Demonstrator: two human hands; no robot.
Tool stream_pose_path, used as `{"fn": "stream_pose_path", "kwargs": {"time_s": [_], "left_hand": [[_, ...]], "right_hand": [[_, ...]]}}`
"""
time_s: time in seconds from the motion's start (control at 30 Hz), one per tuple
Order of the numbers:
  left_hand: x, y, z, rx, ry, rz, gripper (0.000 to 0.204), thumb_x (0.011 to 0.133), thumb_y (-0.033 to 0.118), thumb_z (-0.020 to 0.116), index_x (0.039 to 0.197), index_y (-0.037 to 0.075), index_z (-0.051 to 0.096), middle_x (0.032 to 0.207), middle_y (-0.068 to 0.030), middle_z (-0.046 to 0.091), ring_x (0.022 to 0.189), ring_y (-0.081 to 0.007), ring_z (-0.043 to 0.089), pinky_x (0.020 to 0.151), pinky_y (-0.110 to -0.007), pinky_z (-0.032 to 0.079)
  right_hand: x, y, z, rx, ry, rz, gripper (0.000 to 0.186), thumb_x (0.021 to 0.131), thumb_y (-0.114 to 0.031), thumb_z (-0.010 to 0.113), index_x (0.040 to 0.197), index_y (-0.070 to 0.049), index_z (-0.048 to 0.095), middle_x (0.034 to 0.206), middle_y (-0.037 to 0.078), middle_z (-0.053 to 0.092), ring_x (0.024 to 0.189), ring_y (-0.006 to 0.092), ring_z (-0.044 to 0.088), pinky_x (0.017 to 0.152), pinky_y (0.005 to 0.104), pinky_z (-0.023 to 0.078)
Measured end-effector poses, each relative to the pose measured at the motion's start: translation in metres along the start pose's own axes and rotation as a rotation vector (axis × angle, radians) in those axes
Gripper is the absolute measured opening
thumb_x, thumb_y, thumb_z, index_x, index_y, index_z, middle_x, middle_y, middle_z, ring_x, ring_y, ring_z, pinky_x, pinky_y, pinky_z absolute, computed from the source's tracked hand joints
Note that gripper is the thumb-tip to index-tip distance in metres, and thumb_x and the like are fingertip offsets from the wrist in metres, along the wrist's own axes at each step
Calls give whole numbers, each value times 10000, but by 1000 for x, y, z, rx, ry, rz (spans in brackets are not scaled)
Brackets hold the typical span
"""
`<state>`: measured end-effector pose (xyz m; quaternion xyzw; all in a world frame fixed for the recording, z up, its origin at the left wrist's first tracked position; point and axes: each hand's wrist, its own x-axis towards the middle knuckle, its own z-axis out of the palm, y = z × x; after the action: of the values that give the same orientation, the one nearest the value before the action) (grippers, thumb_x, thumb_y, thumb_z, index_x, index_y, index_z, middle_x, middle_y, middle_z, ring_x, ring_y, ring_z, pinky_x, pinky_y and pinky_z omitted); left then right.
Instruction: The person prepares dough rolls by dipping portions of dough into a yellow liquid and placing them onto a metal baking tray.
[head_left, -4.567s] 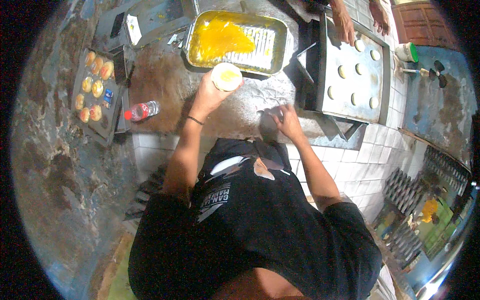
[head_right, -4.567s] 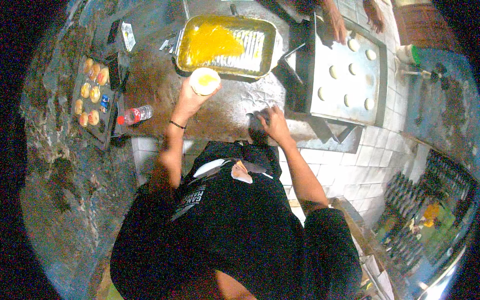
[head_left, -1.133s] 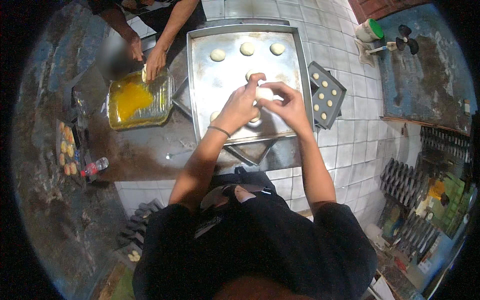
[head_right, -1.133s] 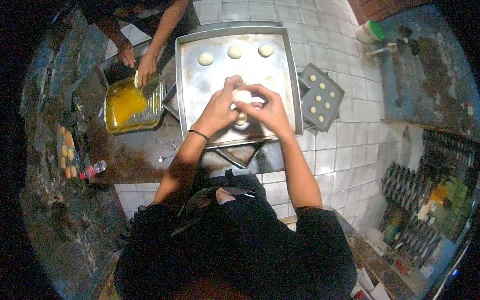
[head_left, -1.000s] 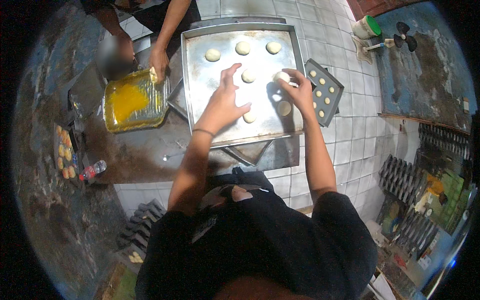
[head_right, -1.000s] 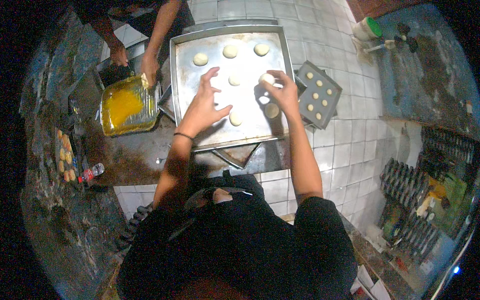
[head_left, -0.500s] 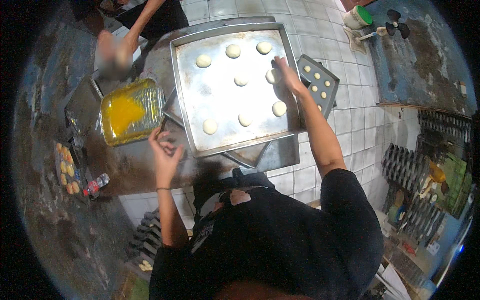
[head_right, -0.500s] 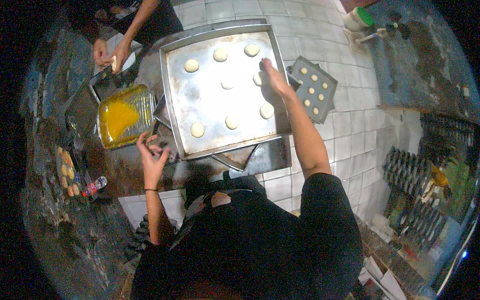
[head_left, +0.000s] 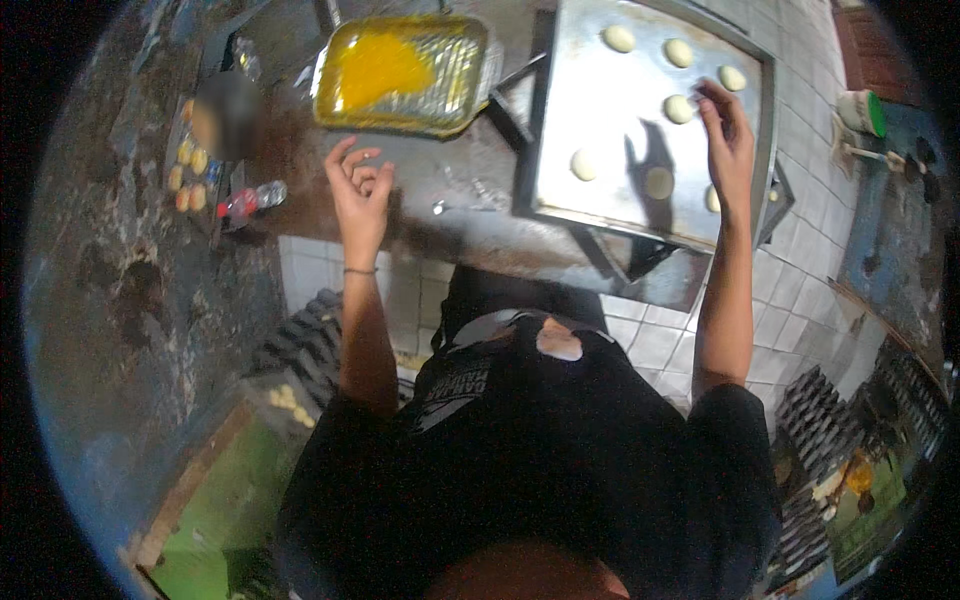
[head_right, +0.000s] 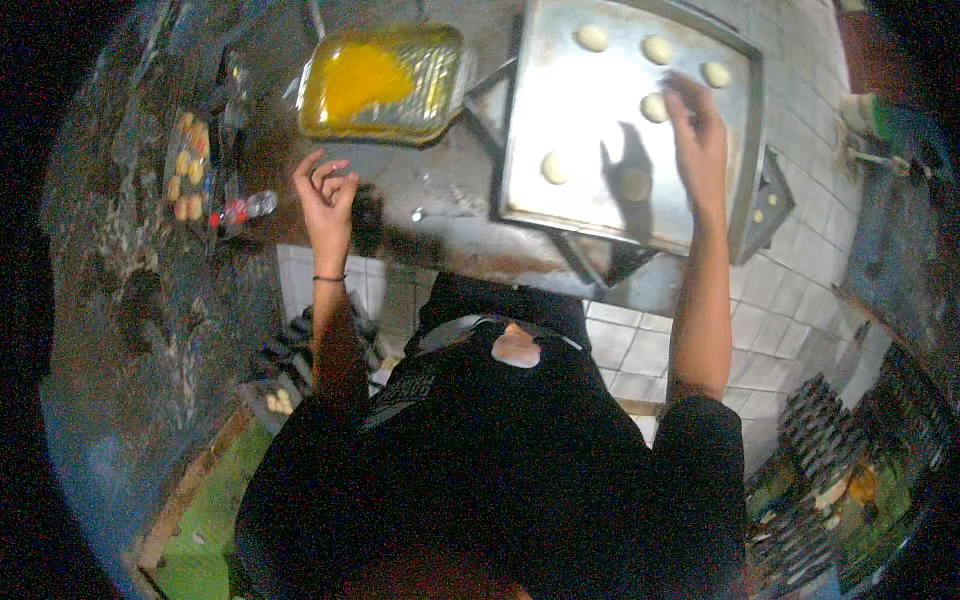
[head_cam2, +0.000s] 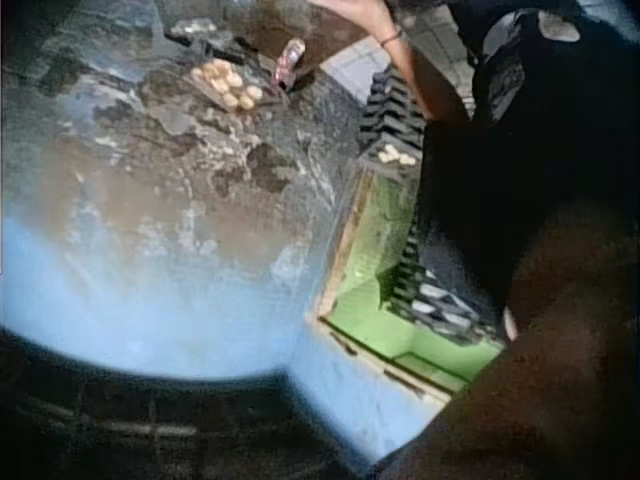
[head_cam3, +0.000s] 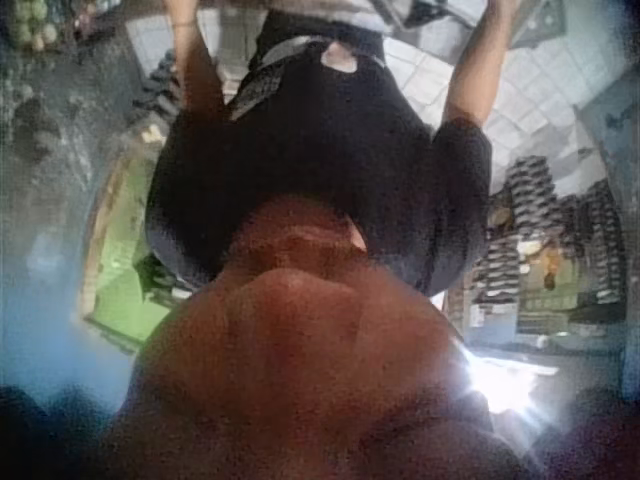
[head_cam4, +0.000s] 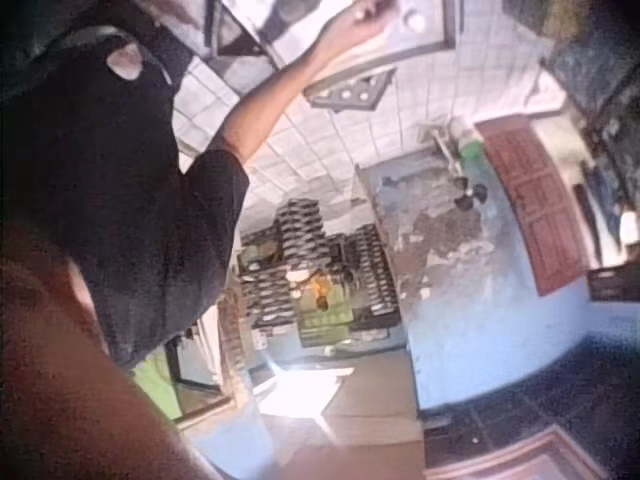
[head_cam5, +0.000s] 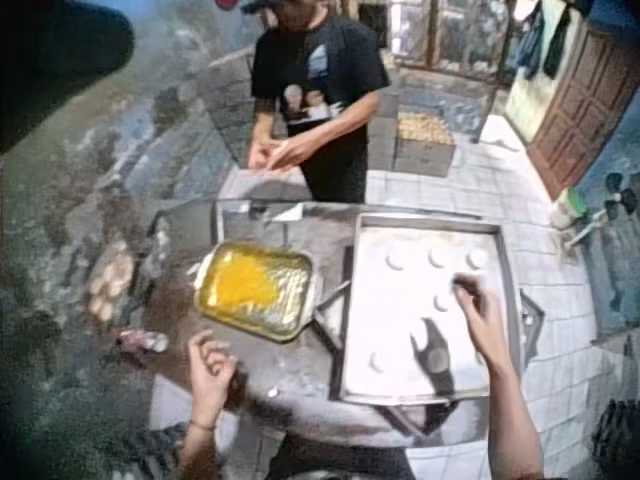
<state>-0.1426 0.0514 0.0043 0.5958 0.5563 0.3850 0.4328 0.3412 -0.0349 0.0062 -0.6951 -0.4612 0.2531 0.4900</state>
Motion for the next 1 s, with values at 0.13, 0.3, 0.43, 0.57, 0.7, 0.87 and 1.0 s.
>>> {"fn": "stream_pose_path", "kwargs": {"time_s": [0.13,0.3,0.43,0.57,0.7,0.87,1.0], "left_hand": [[2,-40,-48,-46,77,-78,569,923,1,691,1407,67,399,1145,-90,611,819,-80,570,703,-227,467],[23,-52,-83,-60,48,-95,516,930,-20,658,1379,65,419,1111,-81,608,827,-88,586,722,-240,487],[32,-84,-147,-10,15,71,460,994,102,629,1405,91,421,1120,-98,631,859,-164,638,799,-278,527],[37,-118,-225,-398,85,-280,458,1000,102,628,1411,93,426,1111,-80,613,949,-174,606,847,-305,518],[36,-115,-241,-144,149,-202,486,963,19,651,1392,60,428,1118,-57,592,994,-140,570,891,-302,484],[37,-146,-245,-46,133,-132,411,943,-1,670,1315,45,502,1135,-36,587,1033,-138,570,905,-274,475],[43,-141,-235,11,105,-139,441,938,20,692,1331,48,495,1128,-26,580,1033,-125,573,905,-260,477]], "right_hand": [[-88,-107,137,82,-632,121,288,953,-264,696,1169,-77,729,1117,95,735,999,217,698,852,372,554],[-174,-11,306,-613,-728,-171,227,933,-236,657,1087,-76,701,1102,88,673,1056,309,668,867,431,560],[-192,46,352,-887,-711,-348,219,938,-150,566,1129,-87,651,1152,77,641,1068,302,641,925,458,534],[-180,41,352,-771,-778,-284,242,947,-92,516,1180,-61,573,1171,148,652,1089,358,647,949,467,512],[-98,-31,349,-326,-684,70,295,912,-49,601,1195,-29,521,1013,264,664,980,483,643,872,532,521],[27,-4,364,-879,-446,-78,470,969,-206,593,1386,-18,484,951,267,710,893,469,698,763,564,559],[89,41,383,-1116,-483,-274,430,993,-193,511,1400,-55,527,986,219,733,902,409,722,770,501,593]]}}
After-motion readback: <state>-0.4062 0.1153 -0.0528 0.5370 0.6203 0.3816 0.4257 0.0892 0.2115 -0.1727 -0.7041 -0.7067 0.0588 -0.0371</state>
